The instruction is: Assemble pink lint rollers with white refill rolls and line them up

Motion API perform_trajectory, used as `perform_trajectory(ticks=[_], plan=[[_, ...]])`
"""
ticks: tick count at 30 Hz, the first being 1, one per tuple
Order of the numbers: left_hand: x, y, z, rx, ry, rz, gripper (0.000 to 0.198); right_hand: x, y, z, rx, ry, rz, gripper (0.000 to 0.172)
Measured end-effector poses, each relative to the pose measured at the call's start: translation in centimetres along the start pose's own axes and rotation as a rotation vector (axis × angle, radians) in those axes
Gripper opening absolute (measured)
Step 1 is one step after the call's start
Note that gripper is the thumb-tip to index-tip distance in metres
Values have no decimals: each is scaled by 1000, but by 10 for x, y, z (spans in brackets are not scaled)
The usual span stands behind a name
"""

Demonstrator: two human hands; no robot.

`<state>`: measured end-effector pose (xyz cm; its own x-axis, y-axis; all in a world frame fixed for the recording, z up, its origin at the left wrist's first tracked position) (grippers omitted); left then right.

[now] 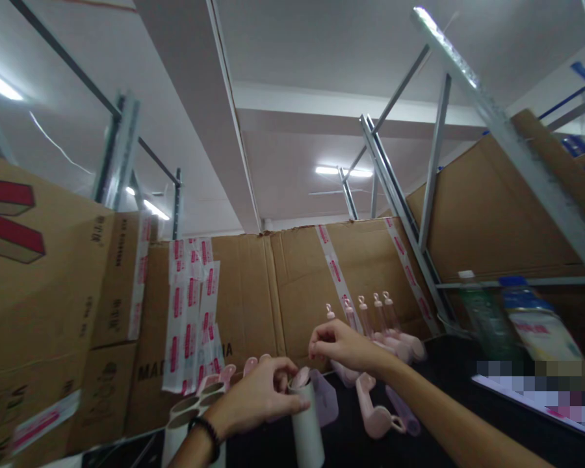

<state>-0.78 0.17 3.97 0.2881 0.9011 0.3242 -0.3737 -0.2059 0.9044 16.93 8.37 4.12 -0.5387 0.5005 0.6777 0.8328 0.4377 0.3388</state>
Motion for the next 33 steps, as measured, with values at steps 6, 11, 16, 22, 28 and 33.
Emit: perform_trajectory(ticks=[6,11,16,22,28,33], plan=[[-3,1,4,18,54,-7,35,-2,-2,-3,13,-30,-27,10],[-1,1,1,-2,-5,-18,36,-4,-4,-6,32,-56,-46,10],[0,1,0,-41,-8,-57,36,-5,-5,-9,48,-59,-53,9],[-3,3,4,-13,17,-46,35,-6,-6,-10,78,-37,-80,9],[-6,5,10,17,36,-46,35,-8,-8,-10,88,-59,-97,10],[-4,3,5,0,19,-27,32,-7,-9,-11,75,-61,-102,8]])
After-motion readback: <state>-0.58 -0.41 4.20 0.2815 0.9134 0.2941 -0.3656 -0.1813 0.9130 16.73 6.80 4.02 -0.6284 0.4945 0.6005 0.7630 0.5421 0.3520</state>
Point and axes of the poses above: each hand's wrist, its own x-axis towards the middle knuckle, its own y-axis out of the back of the hand, z = x × y, the point moved 3 cm from there along x, towards the middle knuckle, and after that the axes turned 7 degrees about x, right-handed, at the moved point
